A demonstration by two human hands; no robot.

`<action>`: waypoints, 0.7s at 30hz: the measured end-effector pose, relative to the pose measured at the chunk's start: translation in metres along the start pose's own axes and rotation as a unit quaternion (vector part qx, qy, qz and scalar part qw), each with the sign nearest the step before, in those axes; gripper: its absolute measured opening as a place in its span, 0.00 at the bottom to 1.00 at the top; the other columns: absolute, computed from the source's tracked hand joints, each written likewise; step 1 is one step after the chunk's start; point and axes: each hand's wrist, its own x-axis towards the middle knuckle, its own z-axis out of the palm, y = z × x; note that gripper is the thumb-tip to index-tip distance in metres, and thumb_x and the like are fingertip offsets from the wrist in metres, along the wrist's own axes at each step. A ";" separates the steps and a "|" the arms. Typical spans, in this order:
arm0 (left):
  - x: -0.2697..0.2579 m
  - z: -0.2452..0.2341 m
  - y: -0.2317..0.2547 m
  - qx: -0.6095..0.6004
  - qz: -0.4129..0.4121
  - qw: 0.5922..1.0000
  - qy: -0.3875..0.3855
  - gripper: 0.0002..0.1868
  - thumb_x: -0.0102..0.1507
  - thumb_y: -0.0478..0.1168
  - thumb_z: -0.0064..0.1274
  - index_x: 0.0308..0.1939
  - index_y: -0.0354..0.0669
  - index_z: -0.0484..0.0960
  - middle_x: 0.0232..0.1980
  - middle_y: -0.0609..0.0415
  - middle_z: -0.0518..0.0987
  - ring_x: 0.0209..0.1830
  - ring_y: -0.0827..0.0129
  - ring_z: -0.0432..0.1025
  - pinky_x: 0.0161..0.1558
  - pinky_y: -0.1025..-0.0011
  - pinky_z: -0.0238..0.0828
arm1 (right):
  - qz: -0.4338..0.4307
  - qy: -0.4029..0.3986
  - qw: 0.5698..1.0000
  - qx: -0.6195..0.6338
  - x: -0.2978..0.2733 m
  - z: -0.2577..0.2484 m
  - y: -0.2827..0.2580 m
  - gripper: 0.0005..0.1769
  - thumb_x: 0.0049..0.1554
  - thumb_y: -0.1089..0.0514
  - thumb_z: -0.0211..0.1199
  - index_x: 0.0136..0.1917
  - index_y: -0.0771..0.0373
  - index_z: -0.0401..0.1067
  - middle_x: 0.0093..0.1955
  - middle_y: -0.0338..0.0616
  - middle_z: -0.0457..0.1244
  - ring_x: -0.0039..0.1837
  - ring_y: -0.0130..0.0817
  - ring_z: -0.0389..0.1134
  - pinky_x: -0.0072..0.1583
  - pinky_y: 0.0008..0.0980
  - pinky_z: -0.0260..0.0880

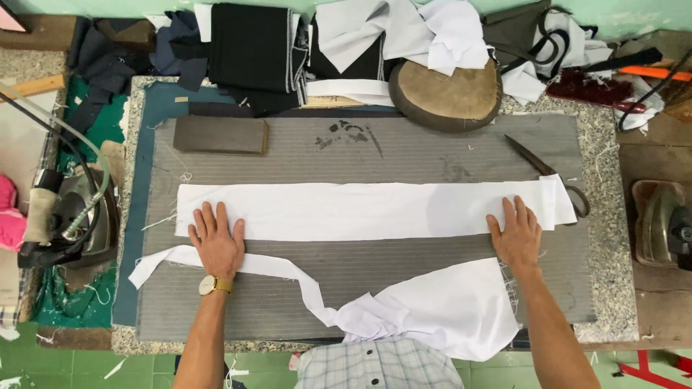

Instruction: The person cuts a long strip from a white fabric sheet using shears, then irons the strip on a worktable. They fold the strip, discard a small piece, and iron another section before cutting a second strip.

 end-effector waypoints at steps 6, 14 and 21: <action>0.004 -0.002 -0.013 0.006 -0.026 0.998 -0.061 0.37 0.75 0.67 0.25 0.82 0.54 0.59 0.86 0.47 0.53 0.85 0.48 0.42 0.78 0.40 0.28 | -0.002 -0.013 0.999 -0.043 -0.001 0.011 0.005 0.40 0.70 0.27 0.35 0.84 0.50 0.55 0.86 0.47 0.48 0.84 0.45 0.49 0.77 0.52 0.45; -0.047 -0.032 0.051 -0.004 0.061 0.998 0.004 0.35 0.75 0.61 0.36 0.78 0.42 0.68 0.80 0.33 0.63 0.83 0.42 0.51 0.78 0.42 0.36 | -0.011 0.242 0.970 0.016 -0.029 0.016 0.045 0.32 0.60 0.46 0.64 0.76 0.53 0.66 0.75 0.48 0.58 0.73 0.45 0.60 0.68 0.46 0.58; -0.129 -0.030 0.115 0.003 0.151 0.988 0.039 0.32 0.73 0.59 0.34 0.73 0.46 0.73 0.79 0.42 0.67 0.80 0.46 0.59 0.75 0.48 0.50 | 0.032 0.269 0.962 0.041 -0.041 -0.032 0.174 0.30 0.58 0.63 0.64 0.72 0.70 0.65 0.71 0.66 0.58 0.70 0.66 0.58 0.66 0.66 0.55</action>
